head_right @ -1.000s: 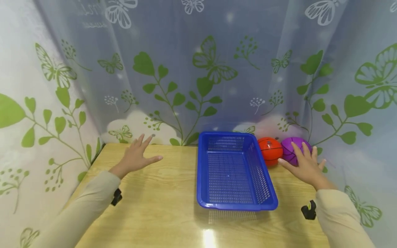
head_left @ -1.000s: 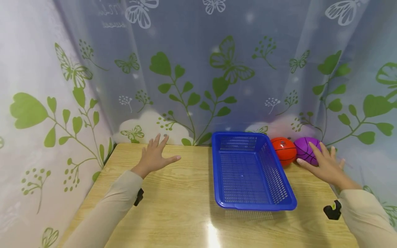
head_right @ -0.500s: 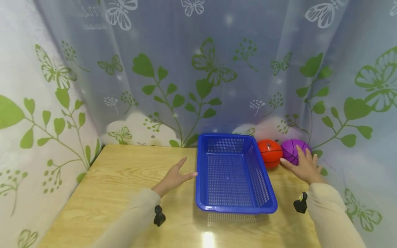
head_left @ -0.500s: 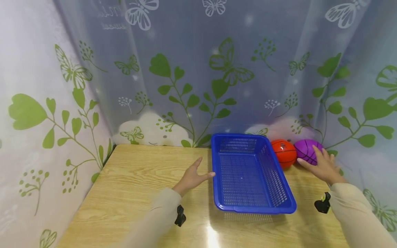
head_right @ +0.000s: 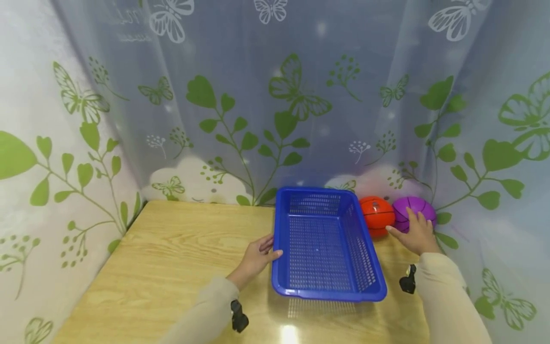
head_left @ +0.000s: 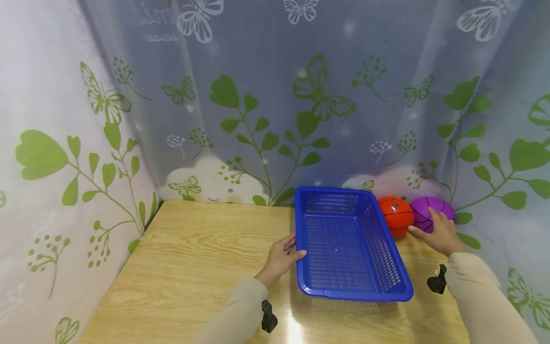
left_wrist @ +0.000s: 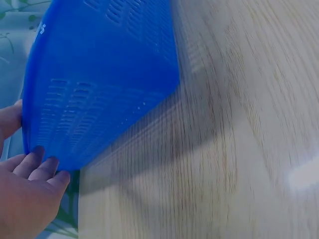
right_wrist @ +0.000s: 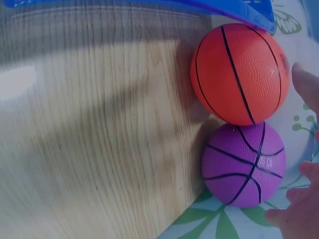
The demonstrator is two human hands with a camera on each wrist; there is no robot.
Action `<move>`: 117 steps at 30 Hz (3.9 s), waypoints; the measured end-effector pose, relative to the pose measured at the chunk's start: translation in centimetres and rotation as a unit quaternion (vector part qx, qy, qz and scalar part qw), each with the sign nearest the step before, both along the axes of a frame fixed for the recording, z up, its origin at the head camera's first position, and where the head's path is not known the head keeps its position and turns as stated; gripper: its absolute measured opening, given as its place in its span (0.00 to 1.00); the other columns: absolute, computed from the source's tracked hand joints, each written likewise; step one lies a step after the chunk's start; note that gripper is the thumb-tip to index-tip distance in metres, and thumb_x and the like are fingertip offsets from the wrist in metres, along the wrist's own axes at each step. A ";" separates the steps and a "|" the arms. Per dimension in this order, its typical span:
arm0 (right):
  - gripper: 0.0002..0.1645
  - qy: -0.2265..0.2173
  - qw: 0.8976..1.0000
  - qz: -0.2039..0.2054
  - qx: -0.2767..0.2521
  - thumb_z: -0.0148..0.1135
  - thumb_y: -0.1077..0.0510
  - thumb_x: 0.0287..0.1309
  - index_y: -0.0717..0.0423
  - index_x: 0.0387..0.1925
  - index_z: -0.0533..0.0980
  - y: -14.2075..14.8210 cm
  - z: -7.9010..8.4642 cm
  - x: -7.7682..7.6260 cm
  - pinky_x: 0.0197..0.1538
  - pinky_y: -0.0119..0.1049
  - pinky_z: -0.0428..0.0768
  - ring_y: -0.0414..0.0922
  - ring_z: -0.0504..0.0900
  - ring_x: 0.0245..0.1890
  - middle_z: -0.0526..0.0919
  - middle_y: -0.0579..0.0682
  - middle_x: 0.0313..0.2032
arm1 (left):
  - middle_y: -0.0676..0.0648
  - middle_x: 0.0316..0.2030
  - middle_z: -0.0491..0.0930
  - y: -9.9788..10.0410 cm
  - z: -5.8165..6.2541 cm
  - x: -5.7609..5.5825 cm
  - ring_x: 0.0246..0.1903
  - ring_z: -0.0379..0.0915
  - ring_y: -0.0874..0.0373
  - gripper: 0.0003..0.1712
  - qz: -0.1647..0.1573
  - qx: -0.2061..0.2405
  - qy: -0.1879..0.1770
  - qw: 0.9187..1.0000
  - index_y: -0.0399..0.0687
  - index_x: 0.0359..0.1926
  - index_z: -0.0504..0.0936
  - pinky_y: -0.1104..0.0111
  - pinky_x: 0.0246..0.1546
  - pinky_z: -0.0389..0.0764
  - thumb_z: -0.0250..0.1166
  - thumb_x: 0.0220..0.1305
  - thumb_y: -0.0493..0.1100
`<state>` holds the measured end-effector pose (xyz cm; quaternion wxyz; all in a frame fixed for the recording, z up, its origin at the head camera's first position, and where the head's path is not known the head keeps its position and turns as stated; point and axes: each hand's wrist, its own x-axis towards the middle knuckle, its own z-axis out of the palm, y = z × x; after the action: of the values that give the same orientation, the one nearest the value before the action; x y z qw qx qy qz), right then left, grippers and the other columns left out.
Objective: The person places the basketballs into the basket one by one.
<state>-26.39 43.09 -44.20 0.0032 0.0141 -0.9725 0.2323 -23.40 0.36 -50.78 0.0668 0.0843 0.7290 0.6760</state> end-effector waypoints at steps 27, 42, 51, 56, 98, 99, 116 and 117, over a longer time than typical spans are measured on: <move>0.53 -0.074 0.996 0.041 -0.009 0.51 0.43 0.67 0.79 0.68 0.40 -3.1 -2.6 -1.9 0.61 0.79 0.44 0.84 0.38 0.61 0.38 0.83 0.65 | 0.26 0.58 0.70 0.3 2.3 2.1 0.59 0.68 0.35 0.30 0.030 0.043 -0.027 0.998 0.24 0.63 0.65 0.58 0.57 0.78 0.63 0.60 0.28; 0.50 -0.004 0.994 0.105 -0.026 0.57 0.50 0.65 0.77 0.69 0.42 -1.5 -5.4 1.1 0.68 0.71 0.35 0.76 0.41 0.67 0.44 0.84 0.64 | 0.33 0.60 0.72 0.6 -0.8 0.3 0.60 0.70 0.41 0.32 0.039 0.035 -0.048 0.997 0.34 0.65 0.68 0.62 0.57 0.79 0.66 0.60 0.33; 0.50 0.044 0.991 0.107 -0.074 0.61 0.60 0.59 0.79 0.68 0.42 -0.1 -8.4 4.5 0.67 0.72 0.36 0.79 0.43 0.65 0.48 0.86 0.63 | 0.31 0.60 0.71 0.6 -0.3 0.4 0.60 0.69 0.39 0.32 0.032 0.048 -0.039 0.998 0.31 0.65 0.66 0.60 0.57 0.78 0.65 0.60 0.31; 0.47 0.020 0.996 0.060 -0.057 0.59 0.56 0.61 0.83 0.65 0.46 0.9 -8.7 6.5 0.61 0.78 0.46 0.83 0.46 0.60 0.47 0.89 0.60 | 0.31 0.61 0.70 0.6 0.1 0.6 0.61 0.68 0.39 0.32 0.030 0.049 -0.049 0.997 0.33 0.66 0.65 0.60 0.58 0.78 0.64 0.61 0.32; 0.57 0.114 0.980 -0.097 -0.130 0.67 0.44 0.56 0.58 0.74 0.45 -1.4 0.5 3.5 0.48 0.78 0.69 0.76 0.62 0.57 0.49 0.72 0.69 | 0.30 0.61 0.69 0.6 -0.3 0.5 0.61 0.67 0.38 0.33 0.037 0.071 -0.047 0.996 0.29 0.65 0.65 0.60 0.59 0.77 0.65 0.60 0.30; 0.57 0.113 0.980 -0.095 -0.133 0.67 0.44 0.56 0.56 0.75 0.45 -1.8 0.9 3.3 0.48 0.78 0.68 0.77 0.61 0.57 0.48 0.71 0.70 | 0.30 0.61 0.69 0.6 -0.3 0.5 0.61 0.68 0.38 0.33 0.037 0.070 -0.051 0.996 0.29 0.65 0.65 0.60 0.58 0.77 0.65 0.60 0.30; 0.57 0.103 0.973 -0.028 -0.203 0.69 0.42 0.53 0.50 0.75 0.48 -11.1 2.1 -2.0 0.55 0.71 0.71 0.72 0.63 0.60 0.53 0.67 0.70 | 0.28 0.60 0.70 0.9 -0.2 0.5 0.59 0.69 0.37 0.33 0.046 0.076 -0.059 0.994 0.27 0.65 0.65 0.59 0.56 0.79 0.64 0.59 0.27; 0.57 0.100 0.974 -0.026 -0.204 0.69 0.42 0.52 0.51 0.75 0.48 -11.6 1.8 -2.3 0.56 0.71 0.71 0.71 0.64 0.61 0.54 0.67 0.70 | 0.28 0.60 0.70 0.9 -0.2 0.5 0.59 0.69 0.37 0.33 0.048 0.076 -0.059 0.994 0.27 0.64 0.65 0.59 0.56 0.79 0.64 0.59 0.27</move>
<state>-28.69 31.48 -42.37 0.1088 0.0111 -0.8996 0.4228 -22.88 1.28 -50.98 0.0705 0.0136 0.6733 0.7359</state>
